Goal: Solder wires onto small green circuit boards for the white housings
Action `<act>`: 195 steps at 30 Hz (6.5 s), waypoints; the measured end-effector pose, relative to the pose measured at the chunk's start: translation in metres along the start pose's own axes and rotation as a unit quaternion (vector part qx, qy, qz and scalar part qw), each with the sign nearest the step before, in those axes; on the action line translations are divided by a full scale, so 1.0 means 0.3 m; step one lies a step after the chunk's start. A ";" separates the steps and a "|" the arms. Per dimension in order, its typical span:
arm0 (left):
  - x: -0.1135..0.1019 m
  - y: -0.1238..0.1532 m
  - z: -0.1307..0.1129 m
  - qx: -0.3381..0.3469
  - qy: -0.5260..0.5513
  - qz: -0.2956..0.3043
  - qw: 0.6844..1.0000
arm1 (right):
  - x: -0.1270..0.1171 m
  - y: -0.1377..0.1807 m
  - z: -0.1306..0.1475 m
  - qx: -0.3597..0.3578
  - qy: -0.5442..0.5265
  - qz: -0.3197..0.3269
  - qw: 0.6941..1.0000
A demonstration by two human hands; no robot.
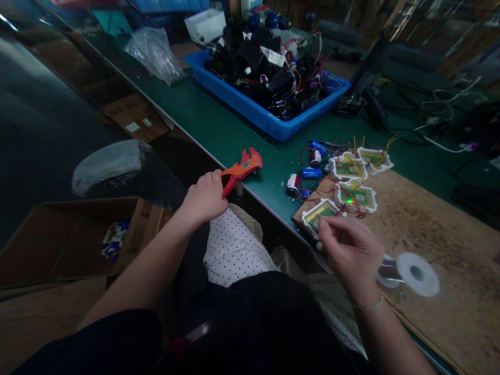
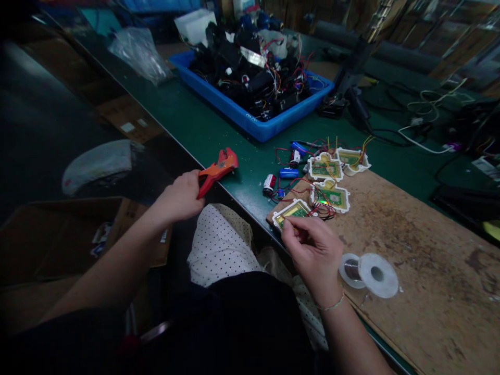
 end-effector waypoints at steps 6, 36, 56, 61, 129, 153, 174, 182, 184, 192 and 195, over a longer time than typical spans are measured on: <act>0.018 0.111 -0.037 0.001 0.139 -0.010 0.990 | -0.003 0.001 0.002 -0.012 0.008 -0.011 1.000; 0.111 0.461 -0.157 -0.018 0.655 0.651 0.383 | 0.001 0.005 -0.001 -0.060 0.011 0.071 0.996; 0.074 0.450 -0.156 -0.033 0.631 0.657 0.411 | 0.009 0.030 -0.008 -0.140 0.084 0.082 0.983; 0.069 0.444 -0.151 -0.046 0.624 0.659 0.418 | 0.009 0.038 -0.011 -0.155 0.088 0.083 0.980; 0.116 0.477 -0.207 -0.015 0.666 0.568 0.483 | -0.003 0.025 -0.050 0.191 -0.137 -0.091 0.968; 0.078 0.481 -0.267 -0.015 0.682 0.613 0.400 | 0.012 0.027 -0.032 0.168 -0.116 -0.072 0.976; 0.056 0.462 -0.246 -0.005 0.649 0.613 0.451 | -0.005 0.009 -0.009 0.038 -0.009 -0.003 0.999; 0.055 0.445 -0.214 -0.008 0.621 0.622 0.477 | -0.004 0.015 -0.011 -0.010 -0.009 -0.004 1.000; 0.055 0.446 -0.215 -0.008 0.623 0.622 0.475 | -0.004 0.014 -0.010 -0.013 -0.007 -0.004 1.000; 0.072 0.466 -0.230 -0.007 0.635 0.614 0.469 | -0.006 0.010 -0.003 -0.006 0.007 -0.002 1.000; 0.084 0.475 -0.239 -0.010 0.656 0.604 0.453 | -0.007 0.011 -0.001 -0.002 0.011 -0.006 1.000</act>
Point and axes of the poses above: each hand's wrist, its own y-axis away from the middle knuckle, its own x-axis out of the palm, z = x × y, the point moved 2 cm from there along -y, towards the middle knuckle, and after that the axes turned 9 degrees about -x, right-handed, at the moved point
